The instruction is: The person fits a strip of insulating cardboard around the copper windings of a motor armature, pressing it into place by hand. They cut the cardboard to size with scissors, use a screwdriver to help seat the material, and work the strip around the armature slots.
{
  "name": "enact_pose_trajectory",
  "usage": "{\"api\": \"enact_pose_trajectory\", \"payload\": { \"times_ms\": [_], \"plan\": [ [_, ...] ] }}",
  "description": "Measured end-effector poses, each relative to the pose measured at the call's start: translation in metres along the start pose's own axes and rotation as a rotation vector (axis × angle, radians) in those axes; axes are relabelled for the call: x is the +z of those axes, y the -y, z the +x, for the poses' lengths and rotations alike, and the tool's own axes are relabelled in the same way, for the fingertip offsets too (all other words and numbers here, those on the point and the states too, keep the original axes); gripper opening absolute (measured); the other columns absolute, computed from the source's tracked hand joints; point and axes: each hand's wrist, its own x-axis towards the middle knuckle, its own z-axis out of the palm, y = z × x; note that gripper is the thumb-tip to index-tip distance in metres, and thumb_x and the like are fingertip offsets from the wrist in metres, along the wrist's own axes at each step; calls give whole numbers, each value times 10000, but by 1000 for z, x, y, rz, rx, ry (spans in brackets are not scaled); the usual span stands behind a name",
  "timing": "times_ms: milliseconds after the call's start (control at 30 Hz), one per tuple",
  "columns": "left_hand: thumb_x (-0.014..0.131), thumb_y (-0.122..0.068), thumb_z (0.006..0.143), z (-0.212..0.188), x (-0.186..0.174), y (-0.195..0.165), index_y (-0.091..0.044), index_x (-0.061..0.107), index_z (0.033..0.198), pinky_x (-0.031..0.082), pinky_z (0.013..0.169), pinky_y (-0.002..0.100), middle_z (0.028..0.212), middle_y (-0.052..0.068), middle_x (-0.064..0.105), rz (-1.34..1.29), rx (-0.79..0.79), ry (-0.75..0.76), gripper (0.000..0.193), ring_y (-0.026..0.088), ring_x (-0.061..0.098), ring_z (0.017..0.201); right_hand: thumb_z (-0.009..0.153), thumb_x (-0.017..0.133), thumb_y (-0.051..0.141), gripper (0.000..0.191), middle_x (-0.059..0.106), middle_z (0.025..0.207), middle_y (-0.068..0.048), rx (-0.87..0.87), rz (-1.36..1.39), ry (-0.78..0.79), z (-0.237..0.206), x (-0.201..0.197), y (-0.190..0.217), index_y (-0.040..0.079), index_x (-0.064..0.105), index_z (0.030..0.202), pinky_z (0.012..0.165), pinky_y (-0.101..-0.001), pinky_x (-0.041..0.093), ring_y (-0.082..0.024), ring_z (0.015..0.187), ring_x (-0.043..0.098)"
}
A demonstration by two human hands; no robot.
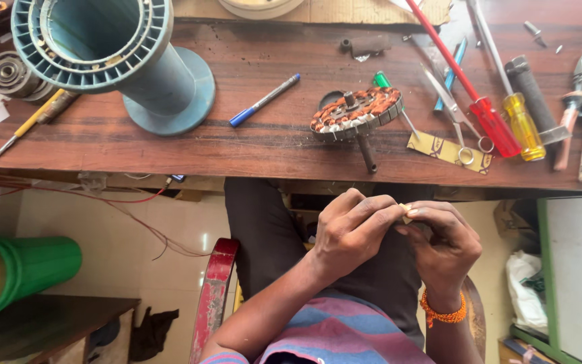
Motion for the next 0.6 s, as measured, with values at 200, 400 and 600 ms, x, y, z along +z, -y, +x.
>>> {"api": "enact_pose_trajectory", "payload": {
  "times_ms": [200,400,600],
  "plan": [
    [848,-104,901,20,-22,27,-149,709,1141,472,939,394,1152,1,657,178,93,-174,280,236,591,1053,882,794,-93,339,709,1048,-112,35,155,-115,17,2,6,-47,688,1201,772,-253,594,-178,896,735],
    [883,-148,873,41,-16,77,-119,667,1179,484,1015,412,1170,67,615,84,-50,-304,376,275,579,1142,935,792,-93,377,747,1055,-167,73,341,-153,46,17,18,-47,679,1292,885,-342,643,-274,987,768],
    [881,-45,852,47,1,94,-125,667,1141,562,967,395,1116,35,610,-17,-31,-320,368,254,619,1080,870,884,-38,373,743,1027,-150,-19,-113,-154,73,38,36,-62,714,1201,875,-282,607,-213,950,729]
  ]
}}
